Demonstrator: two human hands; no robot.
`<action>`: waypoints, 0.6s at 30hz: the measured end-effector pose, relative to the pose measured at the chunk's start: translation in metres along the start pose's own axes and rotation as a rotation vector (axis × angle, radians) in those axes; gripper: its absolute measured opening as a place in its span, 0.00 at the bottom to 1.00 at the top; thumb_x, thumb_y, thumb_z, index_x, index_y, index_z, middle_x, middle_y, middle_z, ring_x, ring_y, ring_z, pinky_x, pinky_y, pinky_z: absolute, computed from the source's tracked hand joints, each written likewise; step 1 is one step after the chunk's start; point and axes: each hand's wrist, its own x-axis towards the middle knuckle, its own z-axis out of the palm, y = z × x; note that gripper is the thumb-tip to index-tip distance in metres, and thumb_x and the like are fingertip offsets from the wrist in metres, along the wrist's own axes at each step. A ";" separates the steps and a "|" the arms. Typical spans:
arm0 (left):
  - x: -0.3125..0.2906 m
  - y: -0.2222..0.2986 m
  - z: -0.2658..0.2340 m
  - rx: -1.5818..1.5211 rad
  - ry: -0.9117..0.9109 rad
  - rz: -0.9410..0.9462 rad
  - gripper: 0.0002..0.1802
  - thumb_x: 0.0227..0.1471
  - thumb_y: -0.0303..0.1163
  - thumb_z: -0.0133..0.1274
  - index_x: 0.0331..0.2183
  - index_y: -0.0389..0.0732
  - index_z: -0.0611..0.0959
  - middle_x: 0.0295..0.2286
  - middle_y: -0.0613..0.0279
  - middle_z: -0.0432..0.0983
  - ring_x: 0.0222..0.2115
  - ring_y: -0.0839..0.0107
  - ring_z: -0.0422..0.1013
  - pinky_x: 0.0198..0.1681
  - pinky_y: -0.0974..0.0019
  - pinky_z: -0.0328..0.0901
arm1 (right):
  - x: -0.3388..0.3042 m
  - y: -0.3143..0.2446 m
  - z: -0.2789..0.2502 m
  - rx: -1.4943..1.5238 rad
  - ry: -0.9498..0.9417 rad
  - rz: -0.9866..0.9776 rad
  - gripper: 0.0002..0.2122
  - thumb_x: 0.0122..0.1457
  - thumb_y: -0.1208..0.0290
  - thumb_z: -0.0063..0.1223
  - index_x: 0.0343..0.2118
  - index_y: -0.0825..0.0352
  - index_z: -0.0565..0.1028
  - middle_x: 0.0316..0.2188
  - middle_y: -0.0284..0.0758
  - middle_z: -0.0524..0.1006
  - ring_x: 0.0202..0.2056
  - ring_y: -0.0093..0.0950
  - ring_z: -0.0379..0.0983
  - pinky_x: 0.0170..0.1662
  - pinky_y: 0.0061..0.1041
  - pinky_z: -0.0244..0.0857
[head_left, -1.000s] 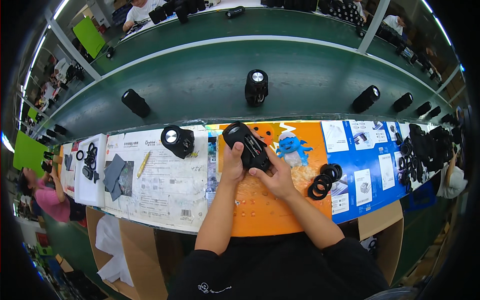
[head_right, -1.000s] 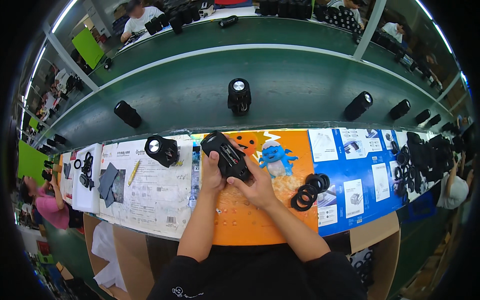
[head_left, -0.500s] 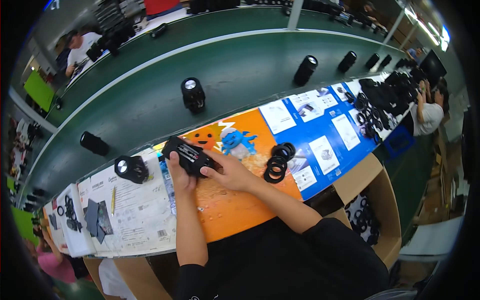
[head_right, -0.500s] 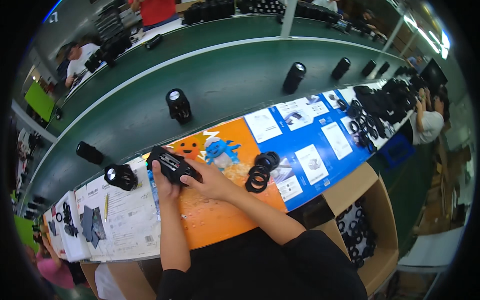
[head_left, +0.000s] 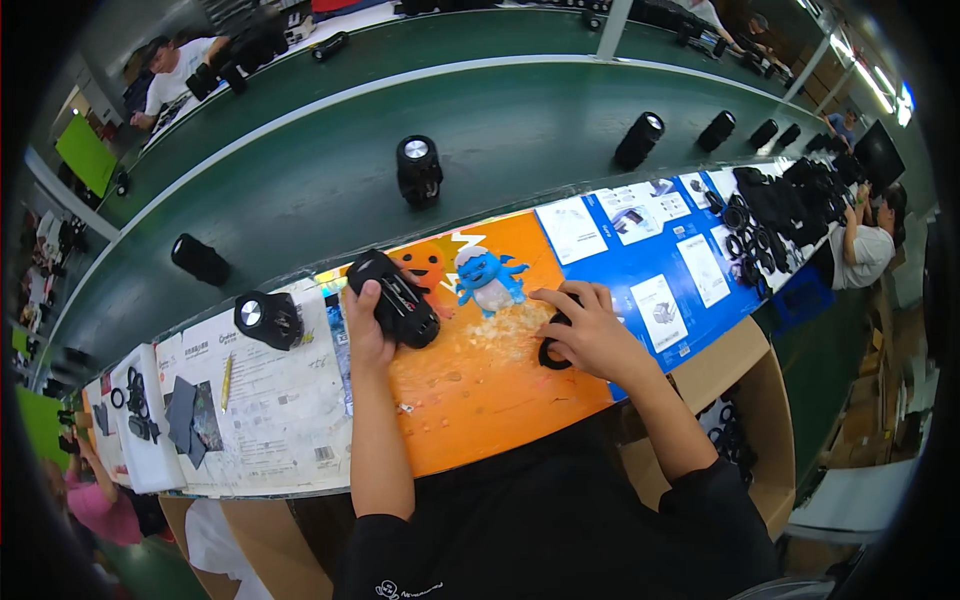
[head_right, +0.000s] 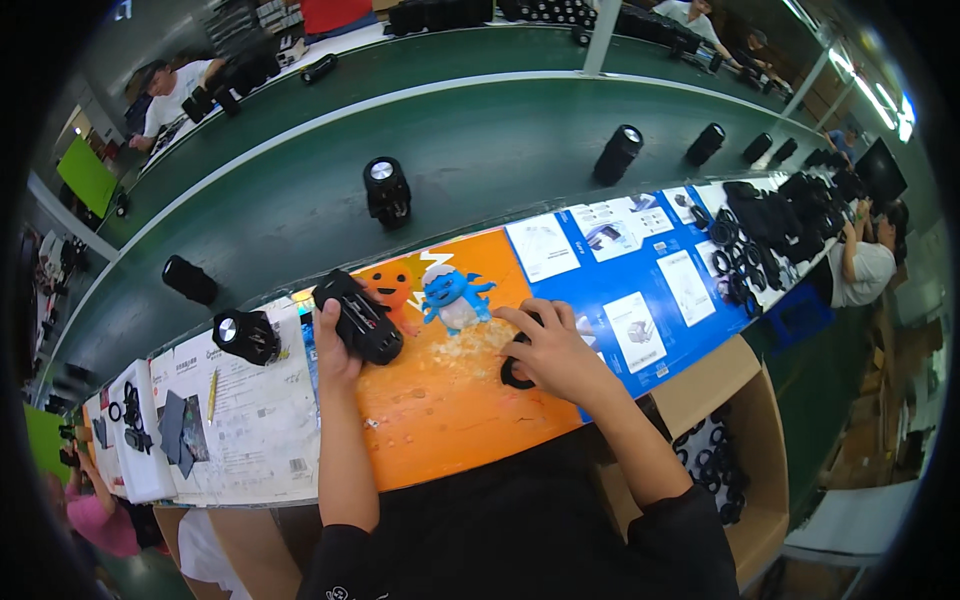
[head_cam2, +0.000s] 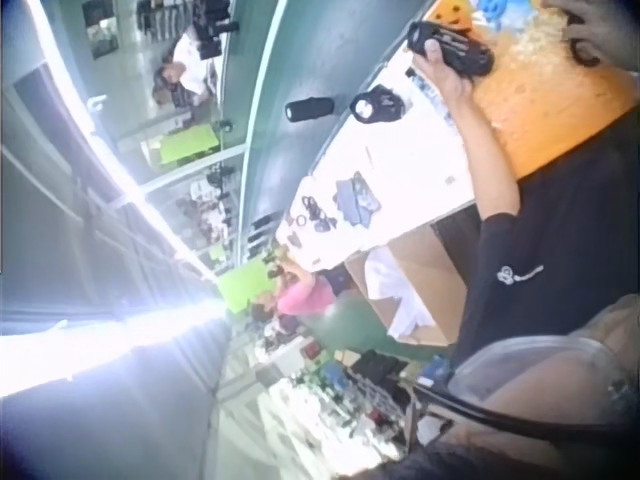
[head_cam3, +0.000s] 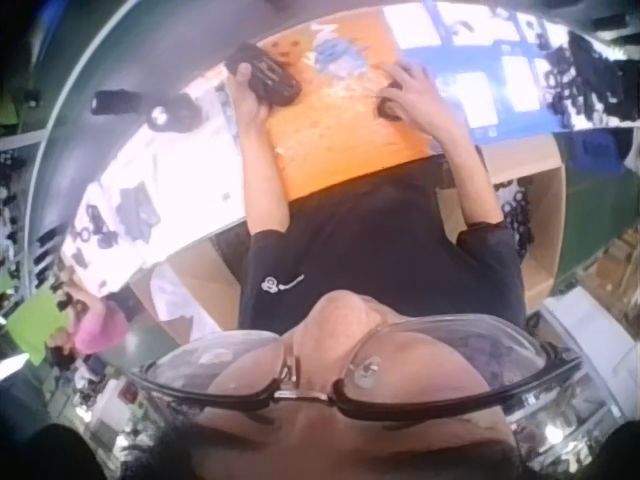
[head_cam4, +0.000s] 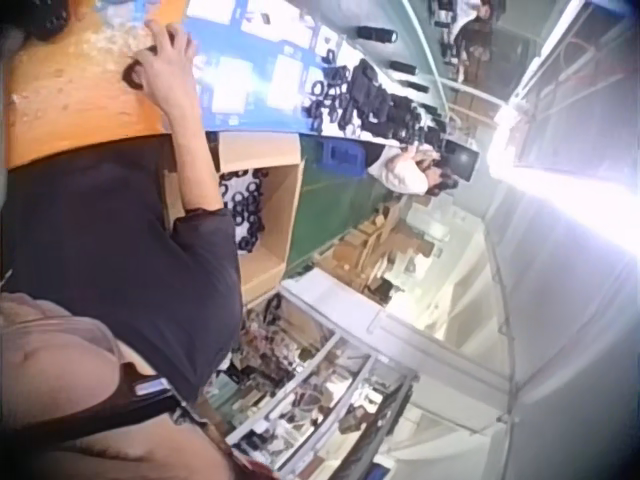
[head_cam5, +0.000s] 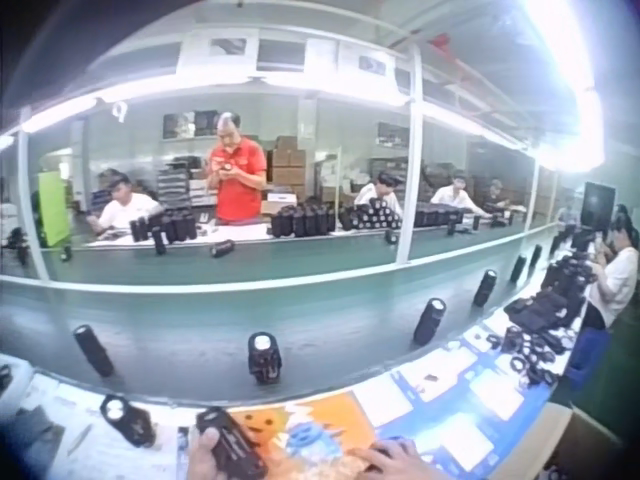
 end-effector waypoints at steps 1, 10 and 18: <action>0.000 0.002 0.000 0.009 -0.049 0.000 0.38 0.61 0.52 0.68 0.59 0.36 0.75 0.44 0.49 0.84 0.41 0.61 0.84 0.44 0.58 0.83 | 0.004 0.001 -0.001 0.005 0.012 -0.001 0.12 0.57 0.73 0.74 0.44 0.61 0.87 0.59 0.30 0.77 0.64 0.40 0.67 0.63 0.36 0.70; -0.007 0.001 -0.001 -0.114 -0.081 -0.012 0.42 0.66 0.52 0.60 0.68 0.35 0.69 0.45 0.52 0.81 0.44 0.56 0.83 0.49 0.58 0.80 | 0.070 -0.027 0.038 0.552 0.271 0.128 0.13 0.63 0.79 0.67 0.49 0.67 0.82 0.46 0.41 0.83 0.42 0.41 0.83 0.48 0.34 0.79; -0.008 0.009 0.004 0.023 -0.098 0.010 0.41 0.61 0.56 0.67 0.60 0.35 0.74 0.42 0.51 0.83 0.40 0.59 0.85 0.43 0.59 0.82 | 0.086 -0.027 0.085 0.319 0.197 0.003 0.12 0.64 0.74 0.69 0.49 0.66 0.82 0.57 0.41 0.79 0.59 0.46 0.77 0.60 0.42 0.74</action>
